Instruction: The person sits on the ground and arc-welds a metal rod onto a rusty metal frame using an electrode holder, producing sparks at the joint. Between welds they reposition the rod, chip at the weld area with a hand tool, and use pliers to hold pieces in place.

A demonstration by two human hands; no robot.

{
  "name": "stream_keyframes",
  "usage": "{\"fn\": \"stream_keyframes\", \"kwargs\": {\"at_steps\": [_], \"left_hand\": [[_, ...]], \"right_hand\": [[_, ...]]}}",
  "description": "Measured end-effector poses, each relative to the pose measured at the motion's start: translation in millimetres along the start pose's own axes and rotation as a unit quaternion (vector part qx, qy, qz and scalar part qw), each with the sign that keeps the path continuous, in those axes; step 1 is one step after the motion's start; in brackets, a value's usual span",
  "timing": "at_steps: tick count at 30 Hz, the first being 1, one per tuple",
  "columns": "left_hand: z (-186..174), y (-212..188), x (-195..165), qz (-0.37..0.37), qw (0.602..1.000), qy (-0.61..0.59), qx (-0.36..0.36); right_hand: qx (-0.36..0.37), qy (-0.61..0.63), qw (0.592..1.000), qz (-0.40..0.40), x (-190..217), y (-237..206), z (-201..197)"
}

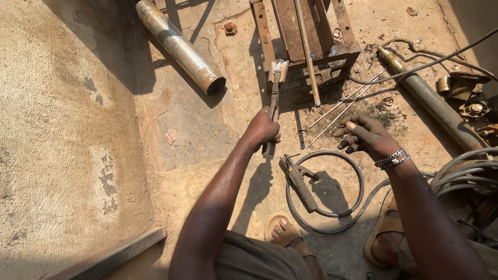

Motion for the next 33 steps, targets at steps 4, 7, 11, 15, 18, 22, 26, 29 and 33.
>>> {"fn": "stream_keyframes", "kwargs": {"at_steps": [4, 7, 11, 15, 18, 22, 26, 29, 33], "left_hand": [[28.9, 61.6, -9.1, 0.012, 0.996, 0.085, -0.017], [36.5, 98.9, -16.3, 0.051, 0.98, 0.179, -0.073], [43.1, 123.2, -9.5, 0.036, 0.979, 0.175, -0.101], [45.3, 130.2, -3.5, 0.016, 0.982, 0.158, -0.098], [49.0, 135.4, 0.1, 0.026, 0.985, 0.15, -0.086], [56.2, 155.1, 17.0, -0.003, 0.988, 0.135, -0.077], [67.5, 178.4, 31.1, -0.008, 0.993, 0.105, -0.049], [75.5, 181.1, 29.0, -0.007, 0.995, 0.092, -0.037], [86.6, 169.6, 10.0, -0.065, 0.997, 0.029, 0.017]], "right_hand": [[-0.043, 0.06, 0.997, -0.037, 10.3, 20.1, -27.9], [-0.047, 0.073, 0.995, -0.058, 10.3, 38.7, -37.9], [-0.056, 0.103, 0.992, -0.055, 7.7, 61.4, -43.6], [-0.08, 0.029, 0.995, -0.045, 11.9, 89.8, -40.8], [-0.09, -0.065, 0.989, -0.099, 30.4, 108.0, -33.7], [-0.148, -0.263, 0.931, -0.207, 66.9, 112.1, -19.5], [-0.137, -0.537, 0.749, -0.364, 105.7, 125.6, 25.0], [-0.094, -0.653, 0.669, -0.342, 113.0, 166.1, 44.5], [-0.065, -0.726, 0.561, -0.392, 119.3, 194.1, 55.3]]}}
Point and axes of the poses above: each hand's wrist, its own y-axis towards the middle knuckle, its own z-axis out of the palm, x = y × z, the point moved 7 cm from there along y, towards the middle knuckle, and after that the axes turned 11 degrees about y, right-handed, at the moved point
